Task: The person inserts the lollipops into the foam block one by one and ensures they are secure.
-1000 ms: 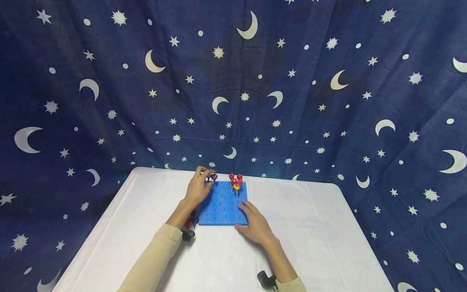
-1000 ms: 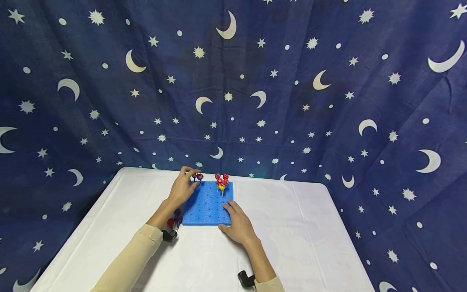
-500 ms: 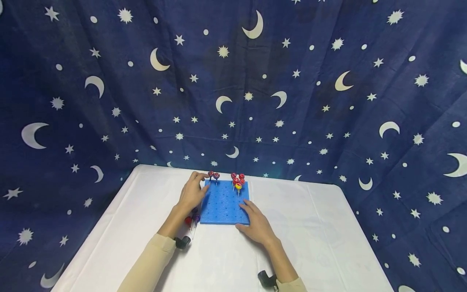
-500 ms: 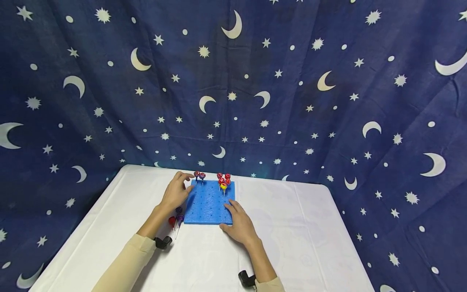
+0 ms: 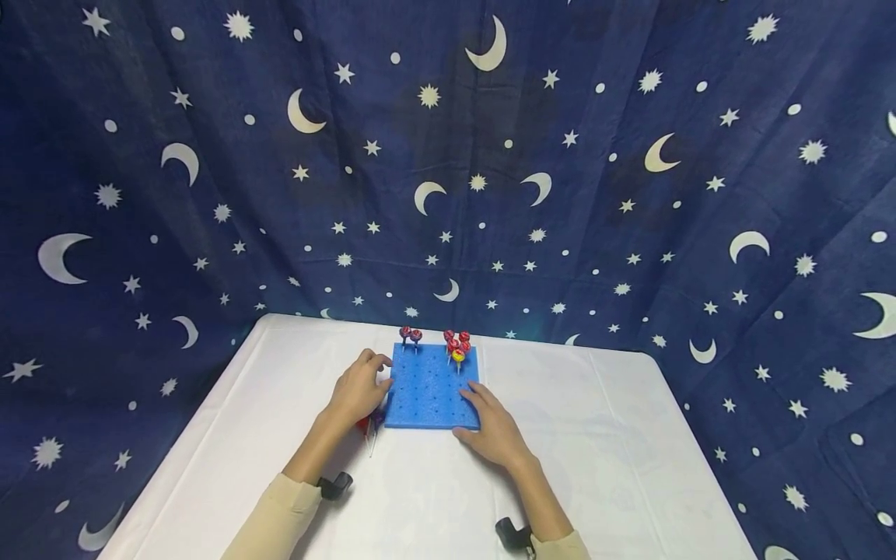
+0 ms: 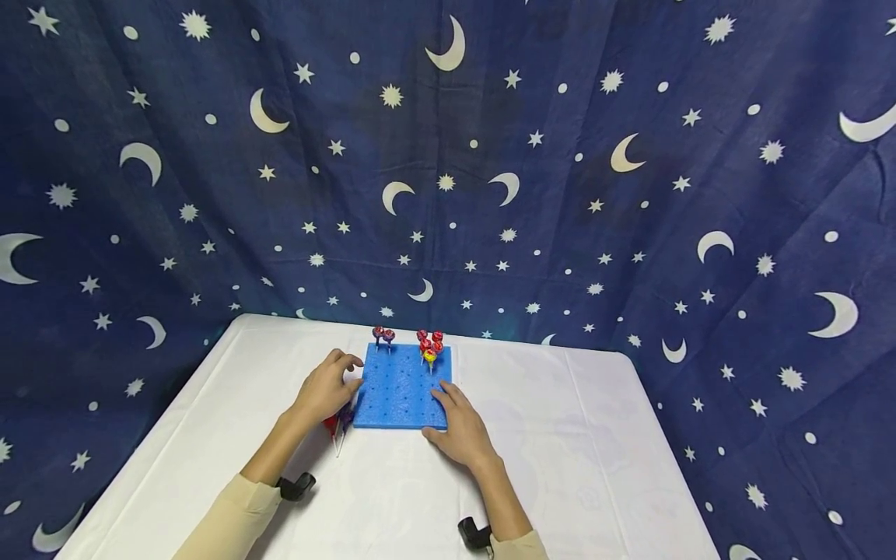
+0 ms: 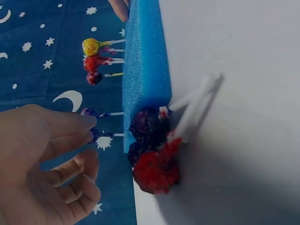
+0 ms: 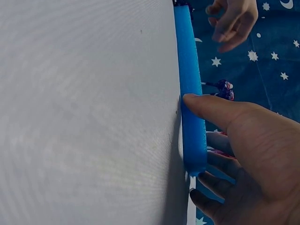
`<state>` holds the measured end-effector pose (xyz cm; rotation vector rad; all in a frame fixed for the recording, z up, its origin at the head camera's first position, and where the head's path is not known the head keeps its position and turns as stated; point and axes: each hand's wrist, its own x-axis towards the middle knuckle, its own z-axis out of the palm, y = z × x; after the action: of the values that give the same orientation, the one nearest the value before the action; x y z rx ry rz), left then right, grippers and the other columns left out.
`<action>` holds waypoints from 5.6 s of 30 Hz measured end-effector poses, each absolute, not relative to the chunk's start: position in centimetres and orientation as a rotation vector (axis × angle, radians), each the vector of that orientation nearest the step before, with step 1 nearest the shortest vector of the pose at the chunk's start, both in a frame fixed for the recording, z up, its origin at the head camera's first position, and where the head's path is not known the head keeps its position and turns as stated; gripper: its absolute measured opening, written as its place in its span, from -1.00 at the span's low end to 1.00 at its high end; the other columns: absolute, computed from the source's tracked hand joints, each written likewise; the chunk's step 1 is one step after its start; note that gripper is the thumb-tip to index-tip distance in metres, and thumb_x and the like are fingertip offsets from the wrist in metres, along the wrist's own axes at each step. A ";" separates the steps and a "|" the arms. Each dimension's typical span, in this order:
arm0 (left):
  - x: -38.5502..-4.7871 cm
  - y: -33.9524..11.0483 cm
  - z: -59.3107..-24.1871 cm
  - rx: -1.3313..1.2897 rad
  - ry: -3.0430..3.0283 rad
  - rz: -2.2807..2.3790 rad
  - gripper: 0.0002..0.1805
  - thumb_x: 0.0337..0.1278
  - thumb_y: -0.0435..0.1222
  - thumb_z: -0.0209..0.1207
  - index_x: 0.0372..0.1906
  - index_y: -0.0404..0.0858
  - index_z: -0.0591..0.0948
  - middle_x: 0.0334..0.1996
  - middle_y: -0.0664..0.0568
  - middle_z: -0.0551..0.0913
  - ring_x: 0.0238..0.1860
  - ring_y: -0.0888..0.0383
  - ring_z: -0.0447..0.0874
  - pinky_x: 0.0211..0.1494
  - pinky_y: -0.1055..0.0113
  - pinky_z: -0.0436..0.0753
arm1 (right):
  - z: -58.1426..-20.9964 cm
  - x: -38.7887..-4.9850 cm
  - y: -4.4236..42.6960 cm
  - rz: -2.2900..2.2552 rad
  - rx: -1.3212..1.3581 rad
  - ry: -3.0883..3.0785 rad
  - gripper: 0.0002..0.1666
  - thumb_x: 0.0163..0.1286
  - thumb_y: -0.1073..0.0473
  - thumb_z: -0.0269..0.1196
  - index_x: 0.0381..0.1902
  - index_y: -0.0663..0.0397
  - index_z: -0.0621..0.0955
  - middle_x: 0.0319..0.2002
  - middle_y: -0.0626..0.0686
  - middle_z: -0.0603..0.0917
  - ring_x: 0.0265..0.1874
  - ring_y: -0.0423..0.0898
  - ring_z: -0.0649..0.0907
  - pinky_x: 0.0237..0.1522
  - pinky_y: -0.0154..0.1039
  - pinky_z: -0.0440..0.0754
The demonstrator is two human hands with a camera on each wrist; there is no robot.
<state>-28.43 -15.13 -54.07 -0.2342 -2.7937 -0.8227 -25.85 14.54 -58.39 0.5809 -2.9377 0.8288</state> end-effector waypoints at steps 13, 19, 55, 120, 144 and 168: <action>-26.3 -16.4 -55.5 -0.200 -2.843 -0.780 -0.82 0.23 -0.27 0.40 -0.08 -0.16 0.76 -0.19 0.04 0.64 -0.23 0.05 0.68 -0.18 0.05 0.70 | -58.2 -25.7 14.3 0.828 0.566 -2.934 -0.10 0.33 -0.16 0.46 0.54 -0.06 0.44 0.60 0.05 0.28 0.57 0.12 0.29 0.48 0.15 0.38; -25.7 -16.7 -56.4 -0.192 -2.866 -0.800 -0.81 0.22 -0.30 0.40 -0.08 -0.21 0.76 -0.19 0.02 0.61 -0.35 0.12 0.57 -0.22 0.10 0.65 | -58.2 -25.7 14.3 0.825 0.563 -2.937 -0.10 0.33 -0.16 0.47 0.54 -0.05 0.44 0.61 0.04 0.28 0.57 0.12 0.29 0.49 0.14 0.38; -25.3 -16.6 -56.5 -0.173 -2.774 -0.942 -0.80 0.22 -0.39 0.39 -0.07 -0.22 0.67 -0.15 0.02 0.60 -0.17 0.05 0.66 -0.01 0.06 0.71 | -58.7 -26.1 14.4 0.835 0.561 -2.924 -0.10 0.31 -0.15 0.48 0.53 -0.04 0.45 0.60 0.04 0.30 0.57 0.13 0.31 0.48 0.16 0.38; -28.5 -14.8 -53.4 -0.338 -2.384 -1.254 -0.69 0.13 -0.55 0.42 -0.09 -0.24 0.63 -0.12 -0.03 0.60 -0.08 0.03 0.74 0.08 0.13 0.76 | -58.4 -25.9 14.4 0.826 0.574 -2.928 -0.10 0.32 -0.14 0.48 0.52 -0.03 0.45 0.60 0.05 0.29 0.57 0.14 0.30 0.49 0.15 0.37; -30.7 -13.7 -54.2 -0.334 -2.347 -1.264 -0.71 0.17 -0.54 0.40 -0.05 -0.29 0.63 -0.10 -0.06 0.59 -0.08 0.01 0.75 0.08 0.13 0.77 | -58.5 -26.0 14.3 0.854 0.551 -2.937 -0.10 0.32 -0.16 0.47 0.53 -0.06 0.44 0.61 0.02 0.27 0.56 0.13 0.33 0.46 0.18 0.40; -32.6 -13.2 -55.2 -0.291 -2.303 -1.290 -0.73 0.18 -0.55 0.38 -0.06 -0.31 0.62 -0.07 -0.10 0.59 -0.06 -0.02 0.77 0.10 0.18 0.76 | -58.5 -25.9 14.2 0.858 0.534 -2.942 -0.11 0.32 -0.15 0.47 0.53 -0.06 0.44 0.61 0.02 0.27 0.55 0.15 0.34 0.45 0.20 0.42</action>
<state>-32.64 -13.18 -55.18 -0.2910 -2.3031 -1.2903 -25.91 14.20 -58.52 0.5336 -2.9417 0.8579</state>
